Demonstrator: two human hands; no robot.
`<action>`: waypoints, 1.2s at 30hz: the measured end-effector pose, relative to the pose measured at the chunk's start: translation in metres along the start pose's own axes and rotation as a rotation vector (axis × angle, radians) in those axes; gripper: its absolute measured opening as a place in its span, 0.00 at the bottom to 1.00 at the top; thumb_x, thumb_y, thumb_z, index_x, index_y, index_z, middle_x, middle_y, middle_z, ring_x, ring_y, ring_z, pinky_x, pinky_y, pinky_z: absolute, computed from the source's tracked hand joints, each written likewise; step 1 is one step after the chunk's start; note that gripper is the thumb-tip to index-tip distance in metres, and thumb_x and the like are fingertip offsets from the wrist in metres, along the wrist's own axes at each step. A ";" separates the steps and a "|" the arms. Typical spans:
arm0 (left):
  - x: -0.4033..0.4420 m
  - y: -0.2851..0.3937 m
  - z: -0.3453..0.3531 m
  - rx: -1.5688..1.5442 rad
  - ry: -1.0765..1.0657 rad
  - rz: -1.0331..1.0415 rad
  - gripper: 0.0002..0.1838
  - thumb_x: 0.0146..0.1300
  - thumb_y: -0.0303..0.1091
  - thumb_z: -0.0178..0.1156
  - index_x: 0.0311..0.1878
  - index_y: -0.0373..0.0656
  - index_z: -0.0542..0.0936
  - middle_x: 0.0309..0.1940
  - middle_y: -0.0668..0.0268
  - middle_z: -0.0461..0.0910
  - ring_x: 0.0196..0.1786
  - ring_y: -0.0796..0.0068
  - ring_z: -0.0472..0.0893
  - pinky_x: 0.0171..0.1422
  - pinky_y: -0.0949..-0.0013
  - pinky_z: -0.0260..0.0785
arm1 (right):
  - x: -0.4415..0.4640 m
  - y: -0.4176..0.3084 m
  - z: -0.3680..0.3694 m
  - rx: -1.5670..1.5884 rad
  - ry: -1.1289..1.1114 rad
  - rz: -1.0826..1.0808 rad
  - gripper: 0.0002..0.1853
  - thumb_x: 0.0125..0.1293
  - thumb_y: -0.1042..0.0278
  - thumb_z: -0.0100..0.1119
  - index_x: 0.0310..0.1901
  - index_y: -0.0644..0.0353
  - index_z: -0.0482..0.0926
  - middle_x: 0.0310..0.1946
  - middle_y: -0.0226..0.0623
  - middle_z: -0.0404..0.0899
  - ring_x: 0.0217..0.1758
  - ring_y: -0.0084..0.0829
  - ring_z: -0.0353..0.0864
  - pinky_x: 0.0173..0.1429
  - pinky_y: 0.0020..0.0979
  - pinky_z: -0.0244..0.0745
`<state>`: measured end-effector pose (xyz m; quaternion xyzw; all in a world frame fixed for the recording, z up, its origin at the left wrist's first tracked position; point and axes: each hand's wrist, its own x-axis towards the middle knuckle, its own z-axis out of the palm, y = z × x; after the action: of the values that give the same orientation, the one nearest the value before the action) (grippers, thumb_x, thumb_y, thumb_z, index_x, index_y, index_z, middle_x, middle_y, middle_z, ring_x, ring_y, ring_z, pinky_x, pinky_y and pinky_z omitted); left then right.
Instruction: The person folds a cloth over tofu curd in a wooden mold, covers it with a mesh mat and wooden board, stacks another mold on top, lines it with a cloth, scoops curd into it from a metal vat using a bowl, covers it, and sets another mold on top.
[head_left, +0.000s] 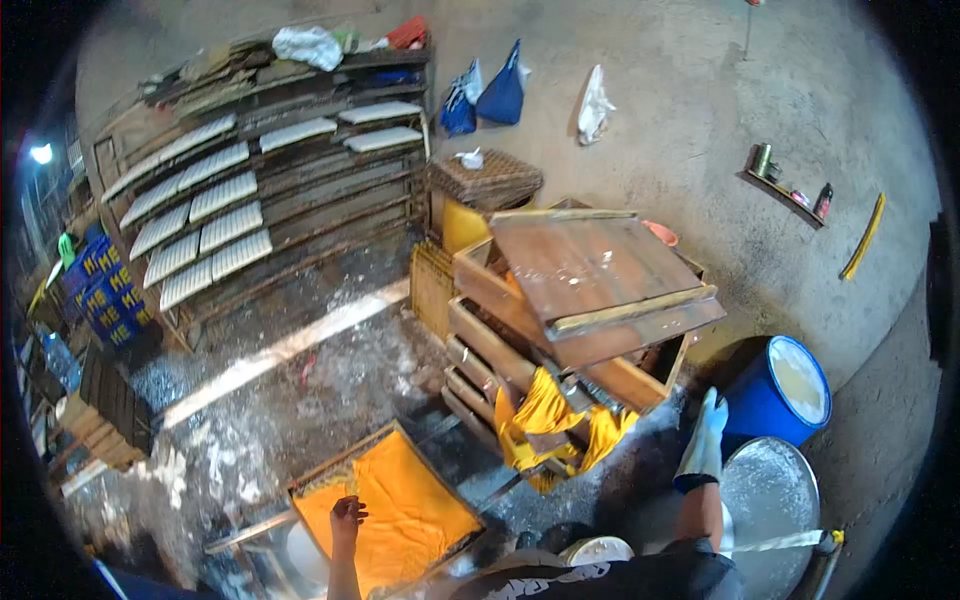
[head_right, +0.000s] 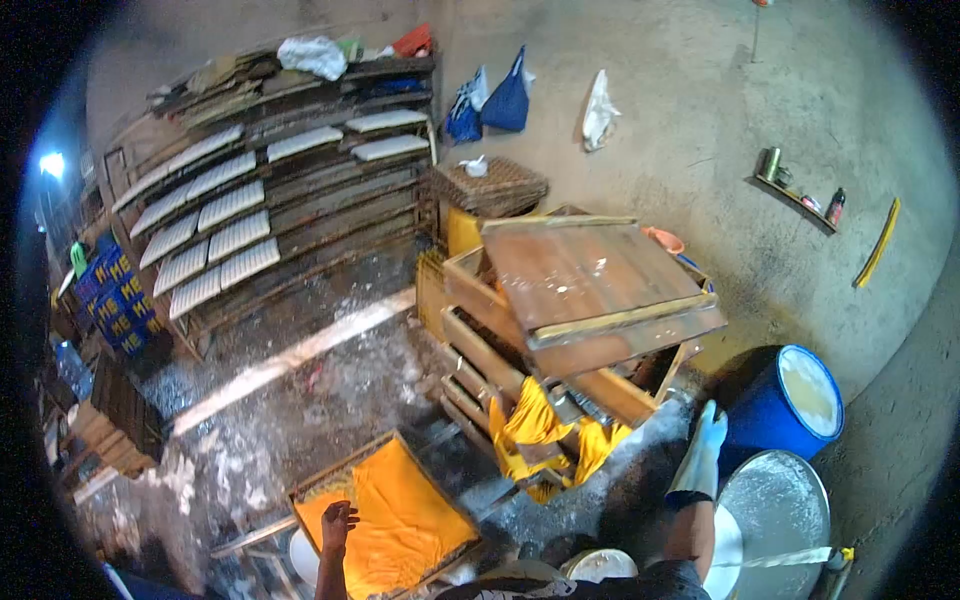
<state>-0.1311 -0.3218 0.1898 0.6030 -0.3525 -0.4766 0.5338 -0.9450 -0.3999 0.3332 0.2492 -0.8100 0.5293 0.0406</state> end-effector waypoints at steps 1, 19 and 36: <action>0.014 0.023 0.032 0.005 -0.005 0.022 0.19 0.68 0.47 0.62 0.49 0.41 0.78 0.37 0.61 0.84 0.34 0.75 0.84 0.35 0.73 0.72 | 0.033 -0.016 0.005 0.129 0.040 -0.114 0.25 0.67 0.51 0.60 0.49 0.71 0.78 0.41 0.49 0.83 0.43 0.38 0.82 0.52 0.37 0.76; 0.038 0.290 0.465 0.121 -0.514 0.378 0.21 0.73 0.45 0.56 0.61 0.40 0.75 0.45 0.71 0.79 0.49 0.81 0.74 0.58 0.73 0.66 | 0.207 -0.145 0.099 -0.049 -0.261 -0.335 0.23 0.73 0.48 0.49 0.51 0.61 0.80 0.45 0.54 0.83 0.49 0.49 0.83 0.55 0.40 0.75; -0.057 0.238 0.169 -0.175 -0.195 0.140 0.19 0.70 0.43 0.58 0.57 0.41 0.77 0.52 0.69 0.76 0.56 0.79 0.72 0.63 0.71 0.63 | -0.112 -0.187 -0.110 0.295 -0.732 0.101 0.10 0.68 0.64 0.58 0.47 0.59 0.77 0.37 0.25 0.75 0.39 0.19 0.70 0.47 0.24 0.69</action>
<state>-0.2890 -0.3635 0.4382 0.4788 -0.4009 -0.5237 0.5795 -0.7854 -0.3219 0.5011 0.3842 -0.6975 0.5175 -0.3131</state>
